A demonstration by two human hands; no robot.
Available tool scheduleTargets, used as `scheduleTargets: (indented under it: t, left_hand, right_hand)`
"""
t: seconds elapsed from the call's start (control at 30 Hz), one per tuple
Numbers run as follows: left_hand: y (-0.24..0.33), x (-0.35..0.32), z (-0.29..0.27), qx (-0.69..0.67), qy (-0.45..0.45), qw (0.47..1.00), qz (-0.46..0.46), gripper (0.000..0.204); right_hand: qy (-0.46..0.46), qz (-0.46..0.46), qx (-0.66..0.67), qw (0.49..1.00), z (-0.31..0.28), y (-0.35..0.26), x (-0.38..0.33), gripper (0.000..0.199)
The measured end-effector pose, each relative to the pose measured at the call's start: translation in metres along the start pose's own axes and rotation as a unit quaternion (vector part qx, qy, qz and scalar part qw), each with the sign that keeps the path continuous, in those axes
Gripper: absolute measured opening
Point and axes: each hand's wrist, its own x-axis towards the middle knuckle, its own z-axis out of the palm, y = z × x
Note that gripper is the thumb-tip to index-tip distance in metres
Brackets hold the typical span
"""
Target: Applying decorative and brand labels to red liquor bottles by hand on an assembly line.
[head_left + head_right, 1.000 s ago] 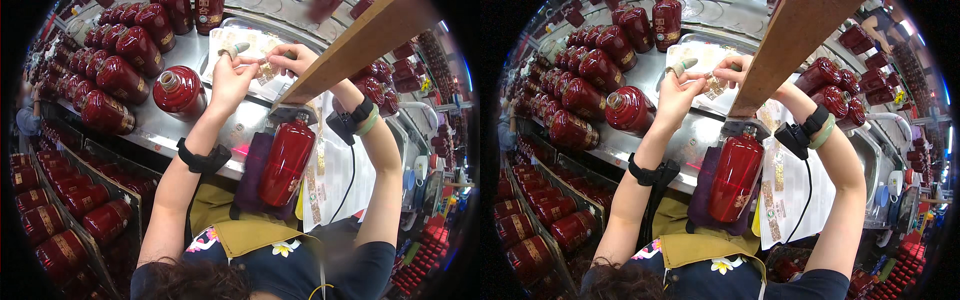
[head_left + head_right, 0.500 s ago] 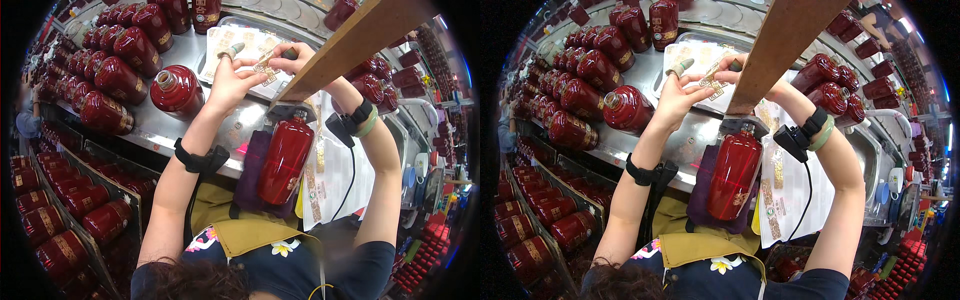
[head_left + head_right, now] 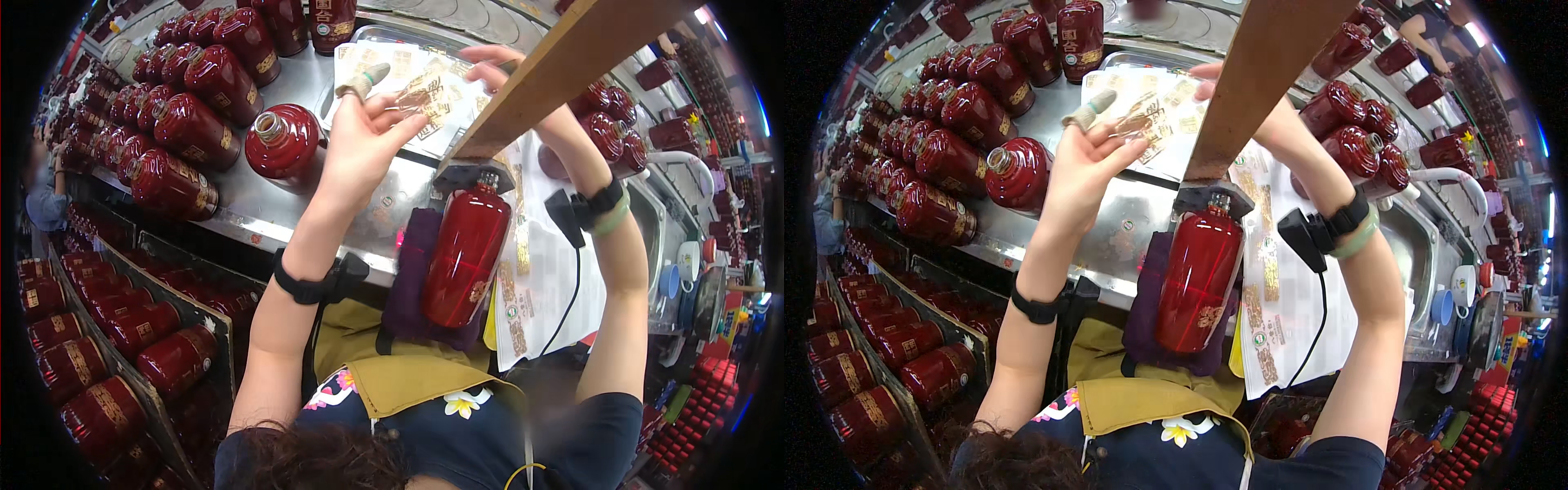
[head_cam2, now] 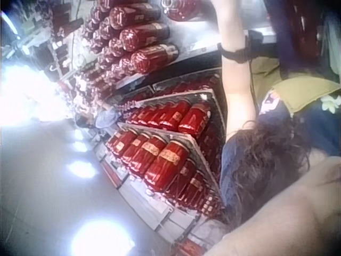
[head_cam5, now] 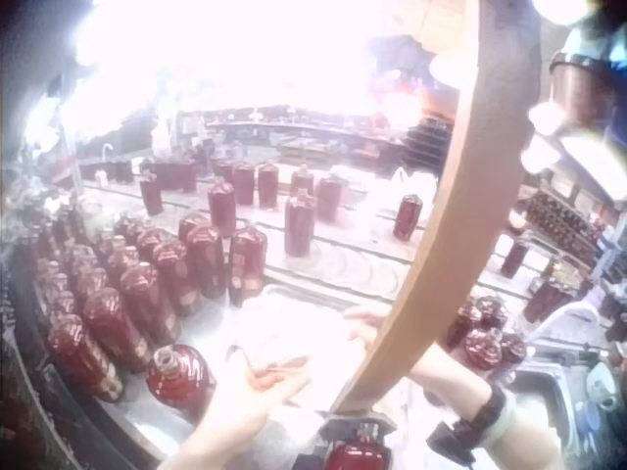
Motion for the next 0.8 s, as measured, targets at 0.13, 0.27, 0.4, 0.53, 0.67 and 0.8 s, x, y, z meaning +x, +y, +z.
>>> scheduleTargets:
  t: [0.13,0.27,0.4,0.53,0.67,0.8]
  left_hand:
    - [0.035,-0.045,0.010,-0.019,-0.006,1.000,-0.001,0.068]
    - [0.044,-0.079,0.019,-0.045,-0.024,0.998,-0.021,0.064]
    - [0.049,-0.104,0.038,-0.055,-0.053,0.997,-0.024,0.067]
    - [0.047,-0.124,0.057,-0.060,-0.052,0.997,-0.017,0.070]
    - [0.043,-0.138,0.070,-0.041,-0.062,0.997,-0.036,0.057]
    - [0.039,-0.150,0.081,-0.060,-0.080,0.994,-0.048,0.068]
  right_hand:
    - [0.198,0.103,0.107,0.969,-0.016,-0.039,-0.046,0.025]
    - [0.245,0.040,0.085,0.965,0.015,-0.099,-0.108,0.017]
    - [0.216,-0.001,-0.007,0.976,0.051,-0.144,-0.153,0.016]
    - [0.244,-0.031,-0.150,0.958,0.064,-0.165,-0.177,0.019]
    - [0.273,-0.019,-0.179,0.945,0.070,-0.173,-0.198,0.022]
    - [0.311,0.043,-0.161,0.936,0.068,-0.175,-0.217,0.027]
